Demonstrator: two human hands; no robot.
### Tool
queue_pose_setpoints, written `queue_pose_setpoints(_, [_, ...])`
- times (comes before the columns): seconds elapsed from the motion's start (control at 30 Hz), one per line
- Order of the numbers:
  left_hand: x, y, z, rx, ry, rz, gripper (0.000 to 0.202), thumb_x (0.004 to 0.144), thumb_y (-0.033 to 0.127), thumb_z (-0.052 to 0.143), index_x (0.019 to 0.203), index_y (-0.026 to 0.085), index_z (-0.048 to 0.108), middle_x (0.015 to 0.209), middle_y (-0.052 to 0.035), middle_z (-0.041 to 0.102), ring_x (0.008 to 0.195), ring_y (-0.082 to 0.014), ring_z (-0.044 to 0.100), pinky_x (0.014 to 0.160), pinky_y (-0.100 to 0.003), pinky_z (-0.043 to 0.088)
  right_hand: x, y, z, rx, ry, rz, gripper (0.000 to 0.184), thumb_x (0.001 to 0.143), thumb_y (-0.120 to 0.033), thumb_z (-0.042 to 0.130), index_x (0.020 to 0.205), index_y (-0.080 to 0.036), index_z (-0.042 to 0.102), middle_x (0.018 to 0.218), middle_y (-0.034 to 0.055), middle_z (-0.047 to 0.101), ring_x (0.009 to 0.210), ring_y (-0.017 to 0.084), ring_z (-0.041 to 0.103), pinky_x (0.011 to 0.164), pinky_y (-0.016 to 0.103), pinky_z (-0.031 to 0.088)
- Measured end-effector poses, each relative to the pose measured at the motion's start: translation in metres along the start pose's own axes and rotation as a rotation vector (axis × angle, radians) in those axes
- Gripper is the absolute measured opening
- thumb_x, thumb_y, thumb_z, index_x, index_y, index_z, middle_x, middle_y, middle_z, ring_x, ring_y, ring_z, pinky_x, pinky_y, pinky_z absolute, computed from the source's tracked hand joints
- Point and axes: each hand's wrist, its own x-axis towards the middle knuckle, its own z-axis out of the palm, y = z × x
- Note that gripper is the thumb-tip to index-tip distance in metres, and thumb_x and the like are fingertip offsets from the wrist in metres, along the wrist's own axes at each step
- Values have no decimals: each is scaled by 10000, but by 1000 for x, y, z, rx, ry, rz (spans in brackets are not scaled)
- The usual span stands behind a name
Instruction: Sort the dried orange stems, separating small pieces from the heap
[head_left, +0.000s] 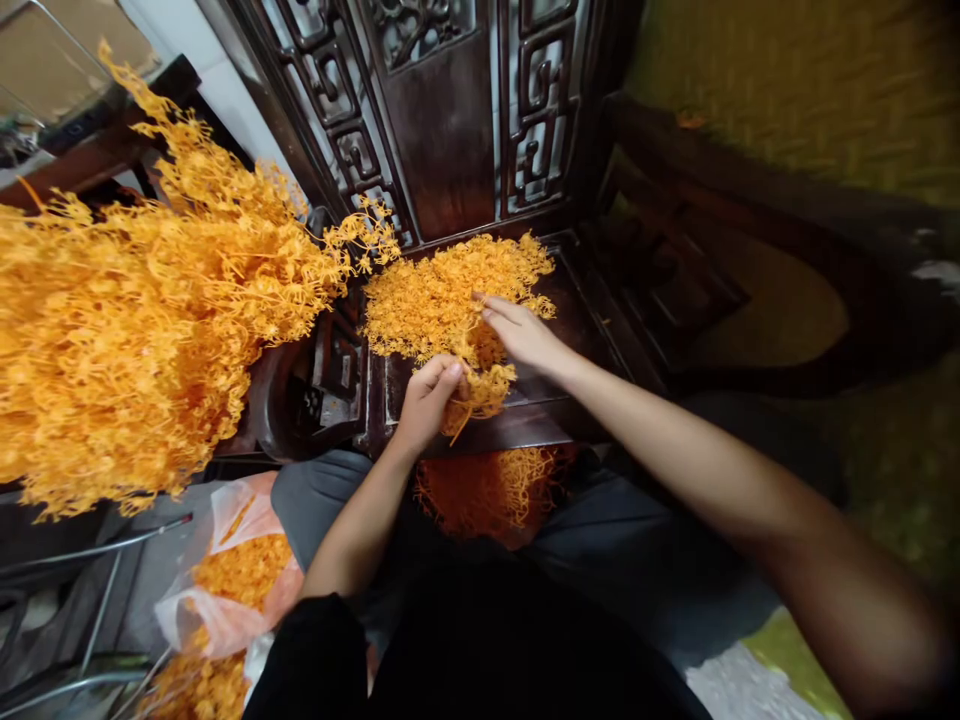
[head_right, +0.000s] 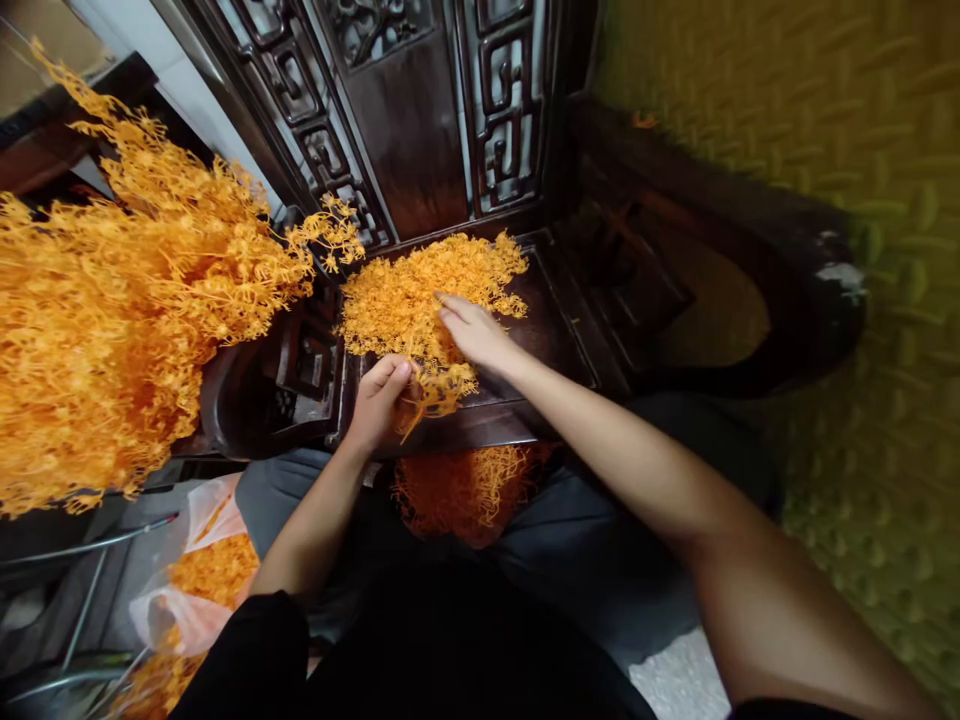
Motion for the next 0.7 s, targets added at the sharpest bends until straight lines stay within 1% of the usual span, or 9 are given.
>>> queue_pose_setpoints(0.07, [0, -5, 7, -120, -5, -87, 409, 940, 599, 629, 887, 194, 616, 662, 30, 580, 521, -88, 426, 506, -228, 313, -9, -8, 13, 319, -86, 140, 415, 1028, -493, 473, 1260, -201, 655, 1183, 131, 732, 1060, 245, 704, 896, 426, 619])
queue_pose_setpoints(0.1, [0, -7, 9, -152, -12, -113, 426, 922, 618, 644, 884, 195, 606, 658, 33, 578, 503, -81, 408, 484, -223, 287, -13, -12, 19, 451, -136, 207, 427, 1046, -522, 438, 1238, -197, 638, 1056, 123, 746, 878, 220, 712, 727, 372, 625])
queue_pose_setpoints(0.17, [-1, -11, 15, -184, -27, -136, 450, 897, 638, 667, 865, 195, 591, 649, 38, 572, 485, -71, 397, 469, -216, 275, -17, -20, 25, 693, -193, 312, 392, 1067, -506, 429, 1185, -180, 612, 841, 82, 714, 641, 173, 636, 518, 275, 524])
queue_pose_setpoints(0.27, [-3, -15, 20, -208, -21, -164, 441, 892, 630, 677, 893, 196, 601, 625, 52, 560, 458, -64, 363, 455, -214, 262, -17, -27, 26, 832, -77, 410, 319, 1071, -455, 475, 1046, -164, 605, 622, -15, 549, 459, 106, 438, 416, 205, 340])
queue_pose_setpoints(0.37, [-3, -16, 25, -172, -18, -148, 431, 895, 590, 691, 802, 179, 605, 601, 45, 551, 476, -65, 377, 478, -221, 280, -10, -20, 23, 615, 137, 402, 416, 1049, -532, 499, 873, -168, 598, 534, -63, 388, 426, 87, 279, 415, 216, 219])
queue_pose_setpoints(0.43, [-4, -11, 28, -163, -19, -170, 449, 859, 559, 733, 696, 167, 585, 567, 41, 523, 494, -68, 400, 505, -228, 306, 0, -9, 18, 295, 244, 263, 497, 1022, -585, 524, 748, -175, 588, 529, -35, 418, 465, 102, 332, 456, 241, 243])
queue_pose_setpoints(0.53, [-7, 2, 30, -220, 35, -294, 410, 722, 494, 821, 641, 161, 596, 532, 45, 491, 481, -71, 402, 491, -236, 291, 22, 11, -3, -61, 299, 97, 569, 1006, -613, 533, 638, -180, 567, 563, 11, 507, 550, 133, 453, 543, 268, 323])
queue_pose_setpoints(0.67, [-17, 17, 19, -261, 19, -398, 385, 691, 463, 819, 642, 168, 577, 500, 67, 402, 413, -49, 293, 434, -242, 175, 55, 32, -57, 0, 557, 215, 629, 1017, -717, 353, 733, -204, 577, 502, -44, 337, 472, 138, 338, 518, 291, 343])
queue_pose_setpoints(0.7, [-18, 19, 15, -265, 21, -394, 389, 711, 473, 803, 650, 172, 565, 504, 70, 384, 407, -44, 268, 428, -243, 151, 59, 35, -69, 13, 524, 155, 656, 1008, -748, 315, 783, -202, 600, 493, -62, 289, 455, 132, 297, 500, 290, 338])
